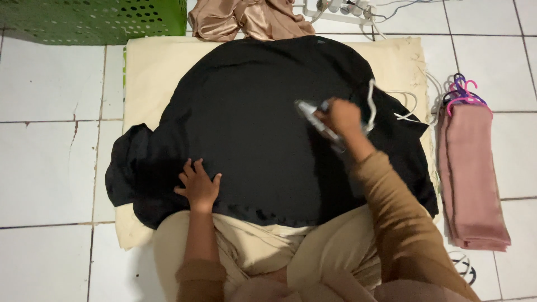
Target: The person is ironing a black garment on a padded mat placed on the floor, smoothing out wrinkles with steady strokes.
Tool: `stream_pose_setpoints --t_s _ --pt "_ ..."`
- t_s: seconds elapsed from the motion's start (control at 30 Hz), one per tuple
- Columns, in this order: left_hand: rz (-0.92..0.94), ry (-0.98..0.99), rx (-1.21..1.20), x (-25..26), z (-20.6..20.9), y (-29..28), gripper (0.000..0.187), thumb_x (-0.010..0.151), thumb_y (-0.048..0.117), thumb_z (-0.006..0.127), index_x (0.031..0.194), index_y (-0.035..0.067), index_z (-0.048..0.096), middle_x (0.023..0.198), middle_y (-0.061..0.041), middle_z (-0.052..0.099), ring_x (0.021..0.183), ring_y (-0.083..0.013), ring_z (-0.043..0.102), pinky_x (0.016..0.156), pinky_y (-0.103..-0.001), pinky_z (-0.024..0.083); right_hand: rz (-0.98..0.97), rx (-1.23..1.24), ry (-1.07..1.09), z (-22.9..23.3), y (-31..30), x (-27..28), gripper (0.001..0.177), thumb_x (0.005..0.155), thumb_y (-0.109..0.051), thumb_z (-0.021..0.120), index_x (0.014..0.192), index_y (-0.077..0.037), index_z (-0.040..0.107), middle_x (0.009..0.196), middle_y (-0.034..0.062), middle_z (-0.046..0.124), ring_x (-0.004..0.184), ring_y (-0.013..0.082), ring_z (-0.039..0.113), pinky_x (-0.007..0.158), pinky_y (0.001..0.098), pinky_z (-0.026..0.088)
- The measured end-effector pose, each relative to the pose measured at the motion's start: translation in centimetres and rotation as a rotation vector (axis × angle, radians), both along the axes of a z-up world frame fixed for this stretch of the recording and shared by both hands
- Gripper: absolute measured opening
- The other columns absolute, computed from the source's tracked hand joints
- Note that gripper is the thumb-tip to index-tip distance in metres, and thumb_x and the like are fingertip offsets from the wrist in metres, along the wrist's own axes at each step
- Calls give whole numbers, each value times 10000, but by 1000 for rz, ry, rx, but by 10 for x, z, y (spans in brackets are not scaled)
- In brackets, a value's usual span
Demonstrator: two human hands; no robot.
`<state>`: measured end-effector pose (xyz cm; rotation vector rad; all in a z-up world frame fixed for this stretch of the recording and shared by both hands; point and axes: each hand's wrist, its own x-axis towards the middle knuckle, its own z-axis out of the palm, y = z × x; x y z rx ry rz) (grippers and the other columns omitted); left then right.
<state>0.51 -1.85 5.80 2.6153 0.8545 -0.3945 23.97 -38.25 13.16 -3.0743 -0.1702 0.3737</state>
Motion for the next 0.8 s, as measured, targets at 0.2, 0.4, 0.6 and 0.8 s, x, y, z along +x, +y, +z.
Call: stream_pose_setpoints --t_s 0.2,0.4,0.6,0.8 --pt "10 -17 -54 -3 0 7 744 904 273 753 1529 193 357 1623 -152 237 1407 -435 307 1035 -802 249 482 10 137 2 105 -123 324 888 -453 729 963 -138 739 790 76 748 778 250 756 681 401 587" --pt "22 56 -81 -3 -7 12 796 877 199 751 1567 244 355 1673 -94 159 1437 -421 291 1061 -791 258 723 82 -48 -10 164 -157 290 880 -376 716 981 -104 728 780 93 746 742 273 758 641 431 594" --pt "11 -28 -104 -4 15 5 711 907 121 717 1542 142 399 1637 -164 233 1407 -455 317 1037 -800 283 325 191 -178 -13 181 -55 164 912 -212 642 933 -50 655 756 121 716 714 341 747 601 467 588" --pt "22 0 -58 0 -12 13 652 926 224 669 1527 209 419 1633 -118 275 1380 -392 365 1020 -784 309 432 92 -91 -44 155 -93 415 756 -465 810 968 -130 687 788 99 755 761 338 770 659 491 613"
